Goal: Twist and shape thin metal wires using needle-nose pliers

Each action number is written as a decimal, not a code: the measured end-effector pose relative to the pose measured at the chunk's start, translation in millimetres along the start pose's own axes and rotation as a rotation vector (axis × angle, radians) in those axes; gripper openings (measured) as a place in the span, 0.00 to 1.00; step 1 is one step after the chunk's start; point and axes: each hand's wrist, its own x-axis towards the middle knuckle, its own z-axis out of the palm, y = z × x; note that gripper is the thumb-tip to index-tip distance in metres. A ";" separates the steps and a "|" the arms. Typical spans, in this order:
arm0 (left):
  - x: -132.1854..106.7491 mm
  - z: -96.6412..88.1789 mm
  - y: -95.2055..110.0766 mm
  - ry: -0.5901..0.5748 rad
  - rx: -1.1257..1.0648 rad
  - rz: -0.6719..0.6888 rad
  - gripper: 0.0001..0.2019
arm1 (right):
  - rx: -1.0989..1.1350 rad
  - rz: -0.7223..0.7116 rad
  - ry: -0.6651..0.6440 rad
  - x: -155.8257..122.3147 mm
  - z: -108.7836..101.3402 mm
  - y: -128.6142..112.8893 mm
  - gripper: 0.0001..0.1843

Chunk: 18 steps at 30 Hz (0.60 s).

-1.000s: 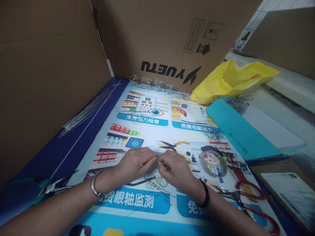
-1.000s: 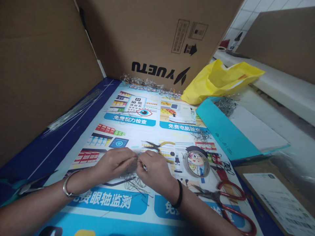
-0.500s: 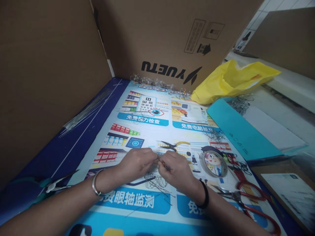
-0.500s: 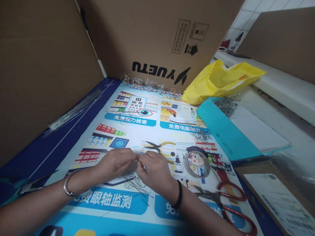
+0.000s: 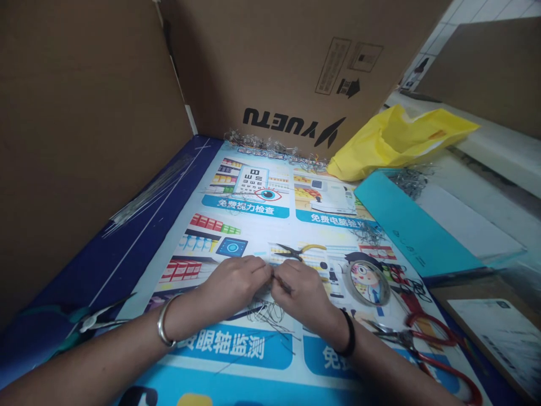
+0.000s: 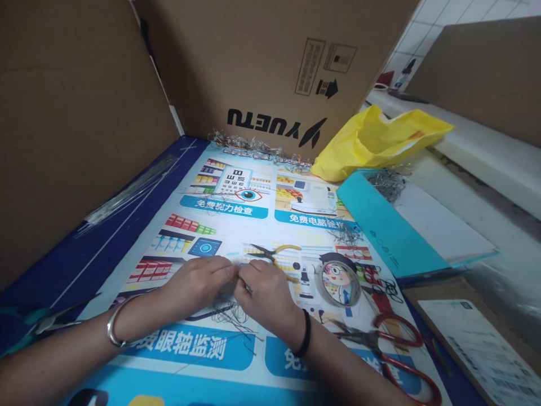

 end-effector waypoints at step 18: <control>0.3 1.5 2.0 -0.050 0.026 -0.032 0.05 | -0.010 -0.043 0.030 -0.3 1.2 1.5 0.10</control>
